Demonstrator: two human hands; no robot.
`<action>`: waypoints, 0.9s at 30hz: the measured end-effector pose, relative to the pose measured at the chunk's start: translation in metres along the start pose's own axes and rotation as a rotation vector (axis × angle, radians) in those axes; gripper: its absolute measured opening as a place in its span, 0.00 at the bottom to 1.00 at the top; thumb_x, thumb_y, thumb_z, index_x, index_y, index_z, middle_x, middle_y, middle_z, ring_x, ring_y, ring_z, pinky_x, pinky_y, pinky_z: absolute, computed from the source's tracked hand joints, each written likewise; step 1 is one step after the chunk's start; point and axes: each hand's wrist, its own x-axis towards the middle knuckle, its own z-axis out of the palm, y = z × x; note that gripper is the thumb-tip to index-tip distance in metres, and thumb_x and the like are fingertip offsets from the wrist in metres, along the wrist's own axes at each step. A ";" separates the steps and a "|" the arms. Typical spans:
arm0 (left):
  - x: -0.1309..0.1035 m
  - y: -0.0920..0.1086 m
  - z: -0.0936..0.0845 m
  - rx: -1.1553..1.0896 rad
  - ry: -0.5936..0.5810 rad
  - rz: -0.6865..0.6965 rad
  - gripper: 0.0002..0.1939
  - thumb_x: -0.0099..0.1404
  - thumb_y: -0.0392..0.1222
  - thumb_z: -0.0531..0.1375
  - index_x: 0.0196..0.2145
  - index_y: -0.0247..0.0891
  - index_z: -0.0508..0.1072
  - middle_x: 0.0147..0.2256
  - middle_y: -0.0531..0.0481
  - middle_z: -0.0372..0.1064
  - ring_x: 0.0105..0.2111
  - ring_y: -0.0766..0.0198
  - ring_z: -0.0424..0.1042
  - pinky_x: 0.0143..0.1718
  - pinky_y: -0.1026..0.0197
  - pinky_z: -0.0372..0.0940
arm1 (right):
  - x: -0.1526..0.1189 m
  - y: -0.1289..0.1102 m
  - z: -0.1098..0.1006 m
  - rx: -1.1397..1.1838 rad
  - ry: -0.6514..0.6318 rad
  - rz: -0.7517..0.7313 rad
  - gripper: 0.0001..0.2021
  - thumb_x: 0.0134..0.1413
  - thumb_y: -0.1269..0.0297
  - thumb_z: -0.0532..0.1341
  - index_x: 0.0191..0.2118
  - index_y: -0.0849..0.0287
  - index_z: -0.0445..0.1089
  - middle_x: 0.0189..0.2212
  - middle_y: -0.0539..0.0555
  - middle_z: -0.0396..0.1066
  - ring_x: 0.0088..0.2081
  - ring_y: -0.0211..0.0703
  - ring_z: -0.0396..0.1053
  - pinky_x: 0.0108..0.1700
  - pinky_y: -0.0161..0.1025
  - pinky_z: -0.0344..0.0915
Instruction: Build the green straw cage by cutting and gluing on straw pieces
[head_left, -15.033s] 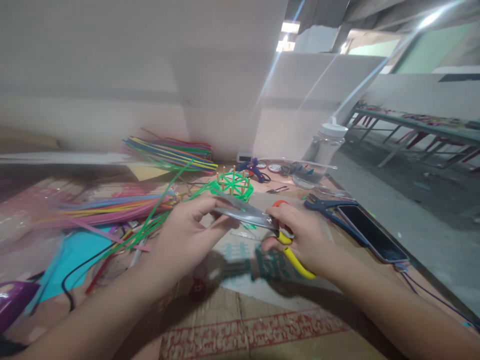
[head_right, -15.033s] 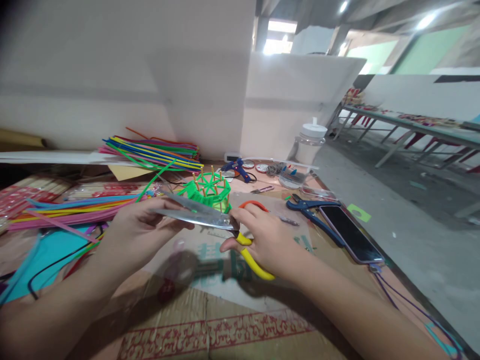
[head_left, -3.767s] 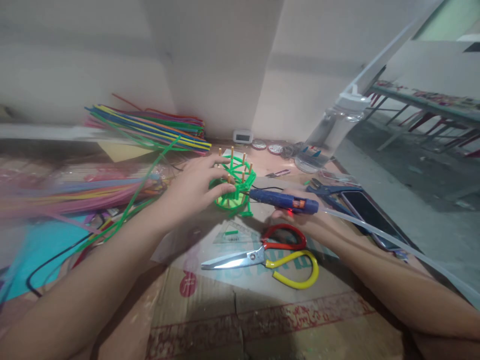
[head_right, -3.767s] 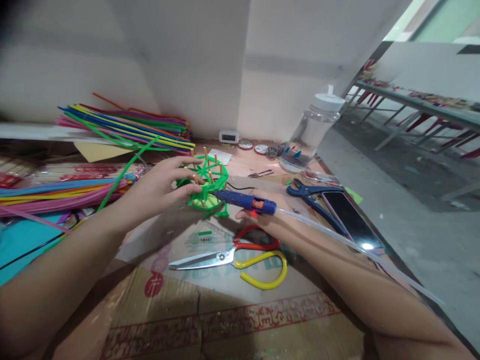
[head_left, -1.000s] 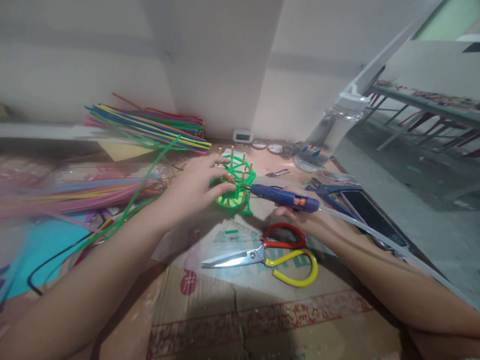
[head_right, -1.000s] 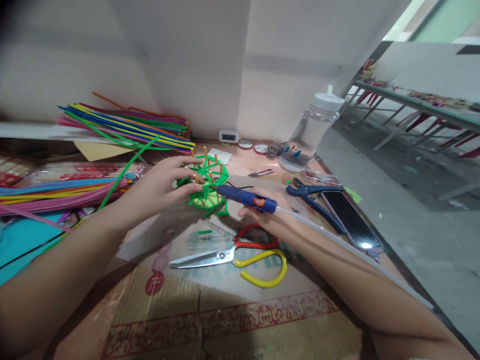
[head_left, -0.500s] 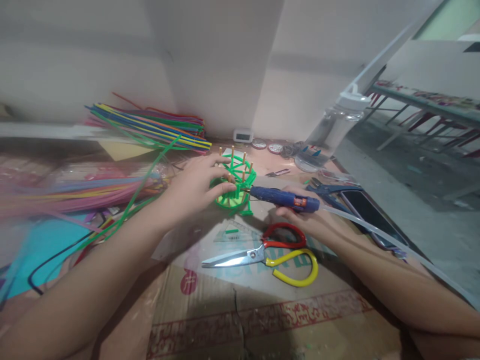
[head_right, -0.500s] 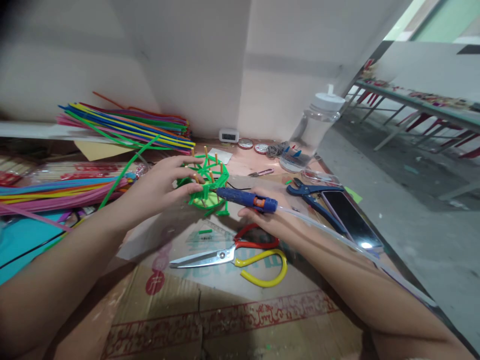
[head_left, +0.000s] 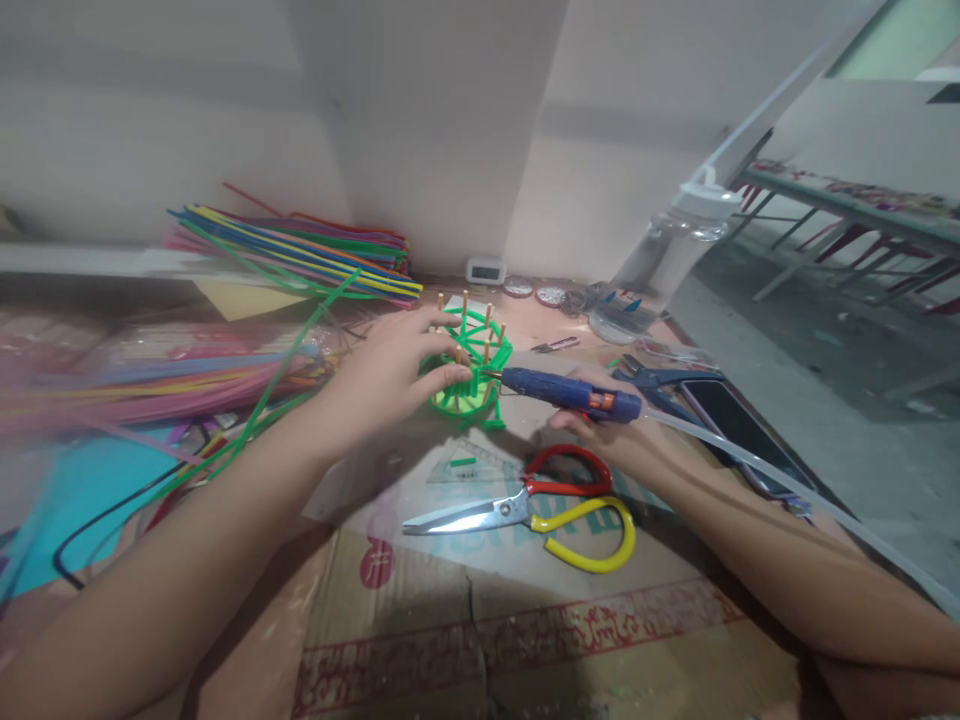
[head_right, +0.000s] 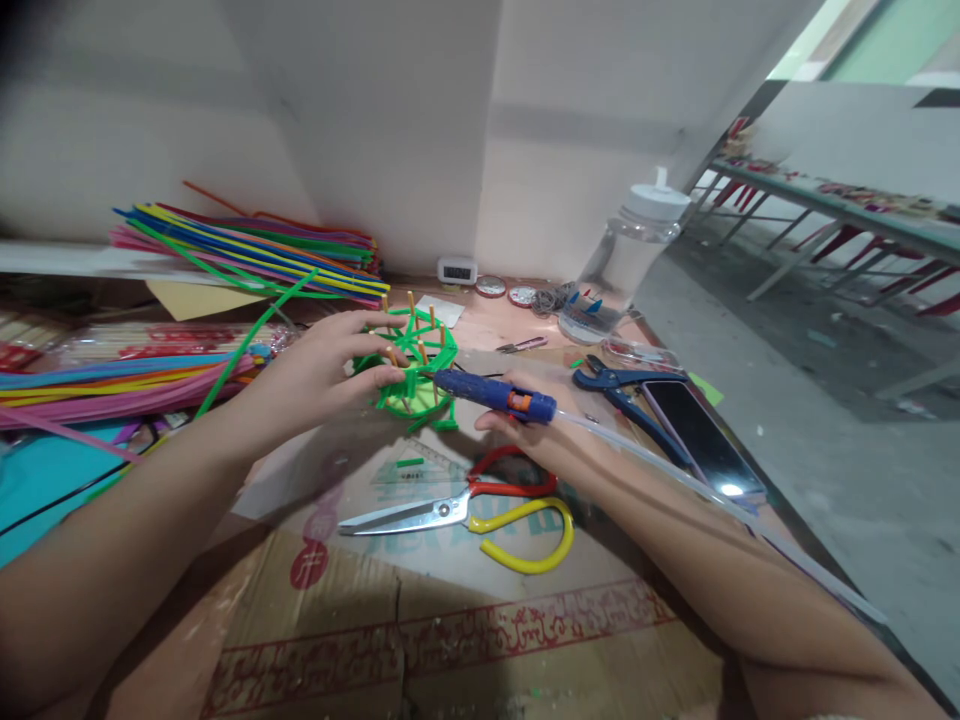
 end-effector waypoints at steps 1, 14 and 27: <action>0.000 0.000 0.000 0.000 0.001 0.006 0.13 0.70 0.50 0.58 0.39 0.42 0.79 0.56 0.44 0.69 0.59 0.50 0.66 0.60 0.44 0.60 | 0.000 -0.001 -0.001 0.002 -0.013 0.006 0.26 0.45 0.33 0.66 0.26 0.53 0.64 0.20 0.52 0.65 0.23 0.46 0.62 0.25 0.44 0.59; 0.001 0.000 0.000 0.010 0.004 0.012 0.13 0.70 0.50 0.58 0.38 0.42 0.80 0.56 0.44 0.70 0.58 0.50 0.67 0.59 0.45 0.61 | 0.001 -0.006 -0.001 0.006 0.000 -0.013 0.26 0.47 0.34 0.64 0.25 0.54 0.64 0.19 0.50 0.65 0.22 0.42 0.60 0.23 0.40 0.55; 0.000 0.002 -0.001 0.005 0.011 0.005 0.13 0.70 0.50 0.58 0.38 0.41 0.80 0.55 0.44 0.70 0.58 0.50 0.67 0.60 0.45 0.60 | -0.002 0.009 0.005 0.059 -0.006 -0.027 0.31 0.44 0.28 0.62 0.28 0.57 0.69 0.21 0.51 0.68 0.23 0.41 0.62 0.25 0.38 0.55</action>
